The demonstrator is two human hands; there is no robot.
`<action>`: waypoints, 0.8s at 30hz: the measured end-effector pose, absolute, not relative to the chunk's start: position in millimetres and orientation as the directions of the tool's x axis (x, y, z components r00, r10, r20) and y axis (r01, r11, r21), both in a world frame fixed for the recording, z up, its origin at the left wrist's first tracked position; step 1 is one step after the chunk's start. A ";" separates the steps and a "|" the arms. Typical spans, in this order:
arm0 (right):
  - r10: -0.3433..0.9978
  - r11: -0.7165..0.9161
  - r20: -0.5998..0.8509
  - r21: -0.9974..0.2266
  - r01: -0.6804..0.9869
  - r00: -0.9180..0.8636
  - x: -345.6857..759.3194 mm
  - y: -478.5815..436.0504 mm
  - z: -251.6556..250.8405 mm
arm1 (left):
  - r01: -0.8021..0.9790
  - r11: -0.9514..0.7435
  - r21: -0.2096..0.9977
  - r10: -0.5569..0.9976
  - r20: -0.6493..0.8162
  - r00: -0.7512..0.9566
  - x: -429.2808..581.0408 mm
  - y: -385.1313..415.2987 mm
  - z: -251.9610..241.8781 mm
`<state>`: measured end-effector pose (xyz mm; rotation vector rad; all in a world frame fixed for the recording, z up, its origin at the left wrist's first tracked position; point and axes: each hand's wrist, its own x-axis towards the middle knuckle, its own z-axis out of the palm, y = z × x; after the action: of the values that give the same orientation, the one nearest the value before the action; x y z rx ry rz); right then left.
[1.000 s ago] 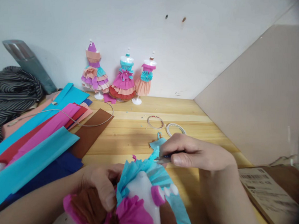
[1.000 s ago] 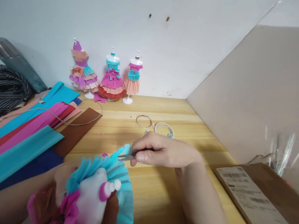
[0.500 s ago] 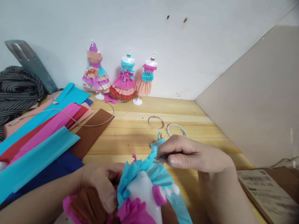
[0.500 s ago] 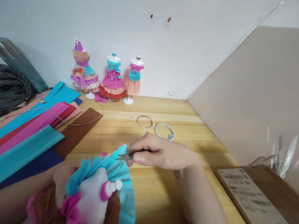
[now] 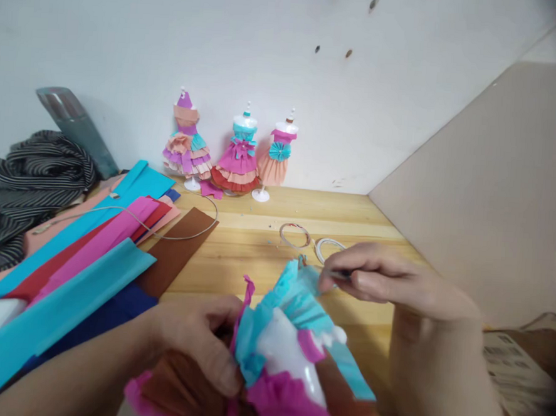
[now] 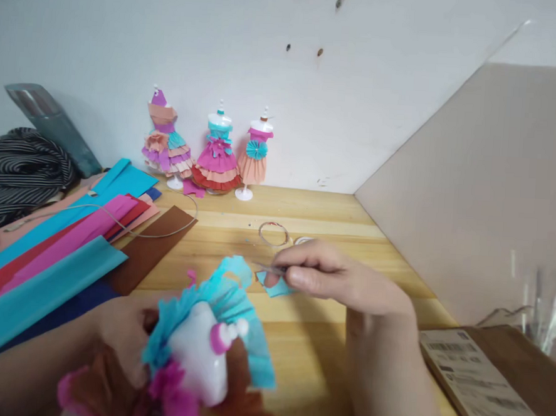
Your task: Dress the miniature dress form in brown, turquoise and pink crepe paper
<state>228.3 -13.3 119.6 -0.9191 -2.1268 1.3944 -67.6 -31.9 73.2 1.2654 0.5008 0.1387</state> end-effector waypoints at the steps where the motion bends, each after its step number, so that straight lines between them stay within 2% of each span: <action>1: 0.786 0.222 -0.005 -0.931 0.289 -0.618 233.0 -15.8 120.0 | 0.141 0.404 0.904 0.312 -0.281 0.907 -64.0 -23.4 78.5; 2: 0.826 0.201 0.004 -0.936 0.288 -0.563 236.5 -18.7 120.2 | 0.124 0.453 0.883 0.301 -0.283 0.911 -61.4 -18.6 83.7; 4: 0.888 0.206 0.053 -0.934 0.292 -0.457 238.3 -24.9 120.7 | 0.138 0.419 0.898 0.394 -0.316 0.863 -57.9 -18.5 93.1; 8: 0.937 0.252 0.138 -0.903 0.348 -0.320 223.2 -34.8 123.9 | 0.345 0.099 0.933 0.635 -0.326 0.700 -52.3 -32.9 101.0; 12: 0.924 0.296 0.143 -0.854 0.427 -0.356 202.3 -35.2 126.8 | 0.529 -0.213 0.822 0.747 -0.212 0.630 -45.2 -39.8 94.7; 14: 0.916 0.311 0.134 -0.833 0.458 -0.379 196.3 -33.3 127.2 | 0.577 -0.287 0.765 0.773 -0.171 0.611 -43.1 -39.6 90.2; 17: 0.929 0.281 0.121 -0.845 0.455 -0.349 191.8 -31.5 127.2 | 0.606 -0.268 0.749 0.807 -0.170 0.566 -42.7 -37.3 86.5; 21: 0.950 0.266 0.182 -0.895 0.358 -0.252 185.0 -34.0 124.0 | 0.552 -0.152 0.820 0.863 -0.162 0.479 -43.8 -30.9 87.0; 24: 0.942 0.287 0.208 -0.906 0.311 -0.263 175.9 -37.3 116.9 | 0.499 -0.083 0.863 0.926 -0.119 0.359 -43.9 -24.1 86.0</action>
<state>175.9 -37.3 116.9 -1.1418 -1.7484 0.9833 -43.9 -24.1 86.0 1.7242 1.2706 0.5976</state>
